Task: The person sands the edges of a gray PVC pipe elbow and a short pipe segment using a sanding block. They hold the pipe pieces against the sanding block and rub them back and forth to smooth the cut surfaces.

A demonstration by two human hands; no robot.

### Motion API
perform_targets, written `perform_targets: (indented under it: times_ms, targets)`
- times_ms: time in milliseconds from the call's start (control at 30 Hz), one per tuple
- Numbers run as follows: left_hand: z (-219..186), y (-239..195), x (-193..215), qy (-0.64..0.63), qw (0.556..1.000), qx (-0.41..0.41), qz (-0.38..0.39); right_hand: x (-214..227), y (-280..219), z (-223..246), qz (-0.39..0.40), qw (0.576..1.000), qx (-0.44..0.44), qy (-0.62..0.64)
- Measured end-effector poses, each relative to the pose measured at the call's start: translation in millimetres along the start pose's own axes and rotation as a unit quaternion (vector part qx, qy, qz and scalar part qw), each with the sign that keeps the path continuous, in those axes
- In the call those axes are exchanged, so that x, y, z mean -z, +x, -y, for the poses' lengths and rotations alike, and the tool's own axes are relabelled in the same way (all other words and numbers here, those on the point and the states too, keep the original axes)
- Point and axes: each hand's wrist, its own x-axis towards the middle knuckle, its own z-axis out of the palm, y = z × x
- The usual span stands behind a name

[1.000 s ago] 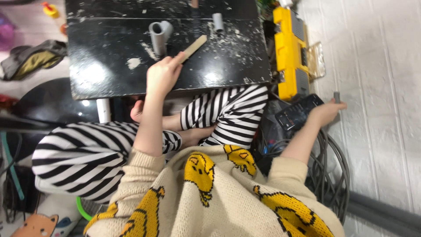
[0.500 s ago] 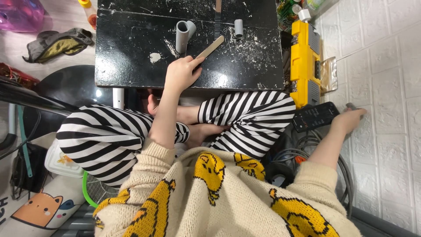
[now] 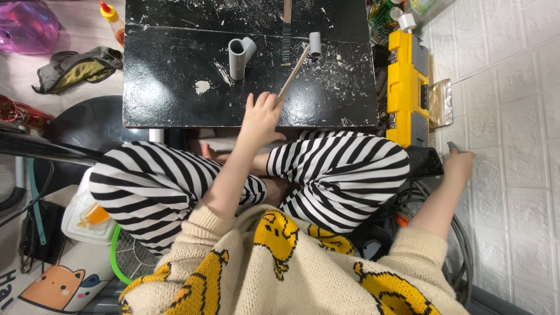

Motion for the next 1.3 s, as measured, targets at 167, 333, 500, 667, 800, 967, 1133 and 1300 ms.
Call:
perform_targets:
  times_ms: [167, 333, 500, 667, 800, 967, 1133, 1300]
  targets:
    - [-25.2, -6.4, -39.2, 0.068, 0.987, 0.076, -0.124, -18.3, 31.0, -28.9, 0.015, 0.999, 0.034, -0.026]
    - [-32.4, -8.2, -50.6, 0.099, 0.975, 0.101, -0.172, 8.3, -8.9, 18.7, -0.070, 0.986, 0.151, 0.007]
    - [-35.1, -5.2, -62.5, 0.152, 0.960, 0.092, -0.214, 39.4, -65.2, 119.1, -0.074, 0.910, 0.372, 0.165]
    - [-37.4, 1.0, -66.1, 0.196, 0.945, 0.099, -0.244, 27.1, -124.4, 239.3, 0.086, 0.892, 0.373, 0.240]
    - [-36.0, 2.9, -62.4, 0.207, 0.940, 0.101, -0.252, -44.0, -107.8, 267.1, 0.218, 0.830, 0.418, 0.298]
    - [-35.0, 2.9, -51.3, 0.173, 0.946, 0.120, -0.247, -56.7, -139.8, 293.1, 0.194, 0.878, 0.397, 0.184]
    - [-24.4, -0.7, -36.7, 0.125, 0.955, 0.107, -0.247, -86.1, -135.9, 286.5, 0.150, 0.908, 0.355, 0.164]
    - [-4.6, -4.9, -41.3, -0.011, 0.971, 0.032, -0.238, -87.5, -143.1, 279.3, 0.121, 0.883, 0.388, 0.236]
